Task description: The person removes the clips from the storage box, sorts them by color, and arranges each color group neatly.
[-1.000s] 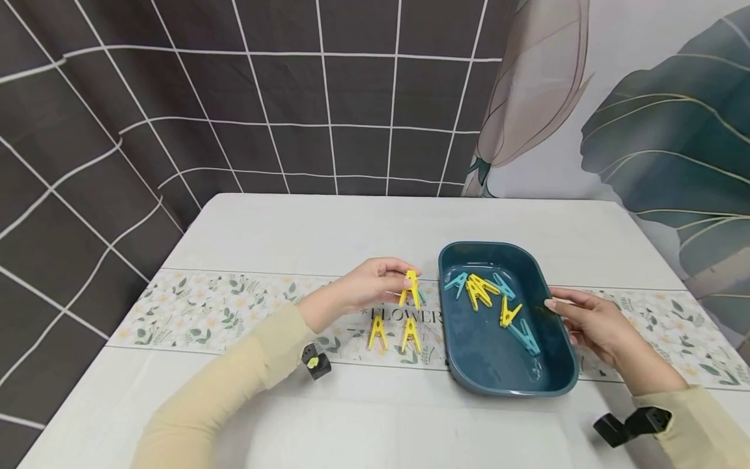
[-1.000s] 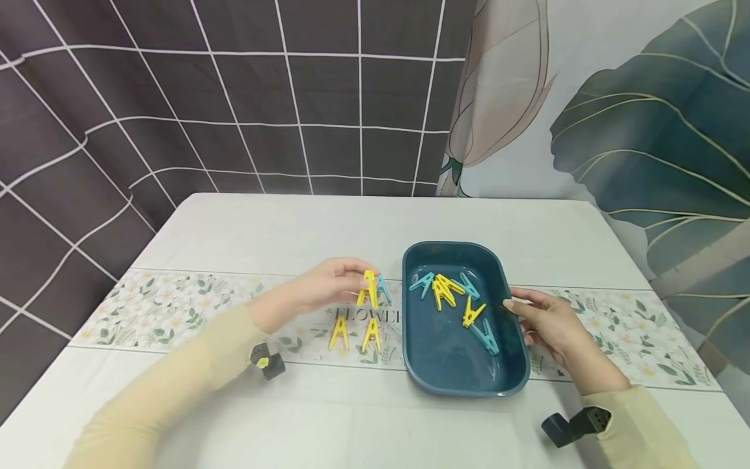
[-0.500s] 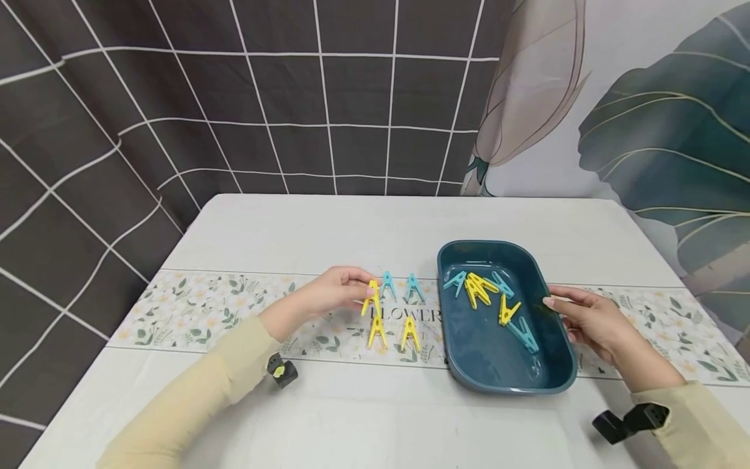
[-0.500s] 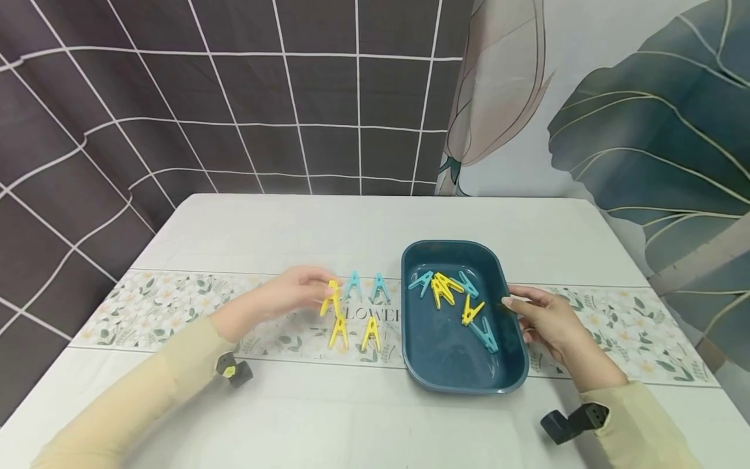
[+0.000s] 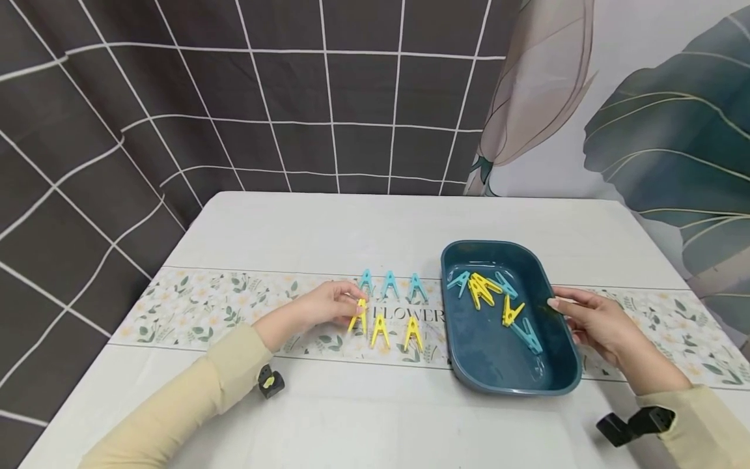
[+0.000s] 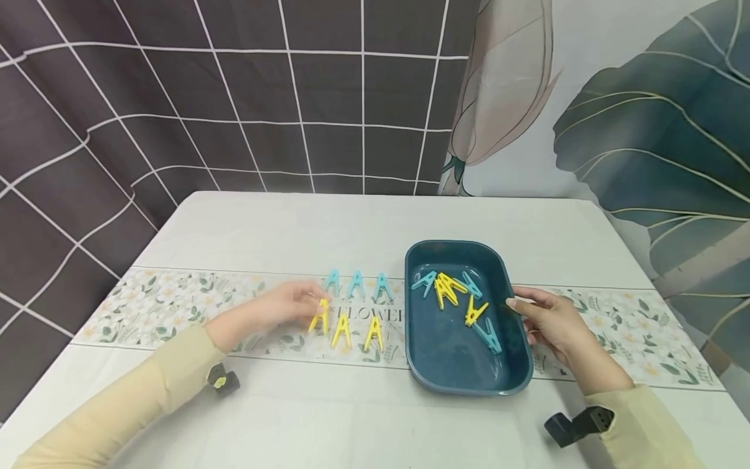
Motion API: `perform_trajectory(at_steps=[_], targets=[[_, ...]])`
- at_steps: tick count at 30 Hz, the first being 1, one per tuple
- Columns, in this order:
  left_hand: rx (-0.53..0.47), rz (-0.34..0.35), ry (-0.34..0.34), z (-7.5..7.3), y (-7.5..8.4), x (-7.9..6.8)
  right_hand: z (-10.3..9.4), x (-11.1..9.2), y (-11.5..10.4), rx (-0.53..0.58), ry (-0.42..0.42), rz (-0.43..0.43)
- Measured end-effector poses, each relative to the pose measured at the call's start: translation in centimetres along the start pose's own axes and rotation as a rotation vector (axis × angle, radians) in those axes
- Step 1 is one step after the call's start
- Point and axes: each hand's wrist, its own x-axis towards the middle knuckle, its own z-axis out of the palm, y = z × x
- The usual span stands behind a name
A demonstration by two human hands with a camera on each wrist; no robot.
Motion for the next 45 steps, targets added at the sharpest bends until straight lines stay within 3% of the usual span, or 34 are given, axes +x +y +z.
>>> perform_trajectory(at_steps=[9, 16, 25, 45], targets=[[0.015, -0.039, -0.010, 0.2, -0.9, 0.0, 0.0, 0.0, 0.0, 0.007, -0.002, 0.004], [0.089, -0.064, 0.047, 0.5, -0.9, -0.1, -0.1, 0.0, 0.0, 0.016, -0.009, -0.007], [0.191, -0.059, 0.112, 0.9, -0.6, -0.7, 0.0, 0.0, 0.1, -0.001, -0.003, -0.008], [0.313, -0.020, 0.132, 0.9, -0.4, -1.0, 0.0, 0.0, 0.1, -0.040, 0.014, -0.001]])
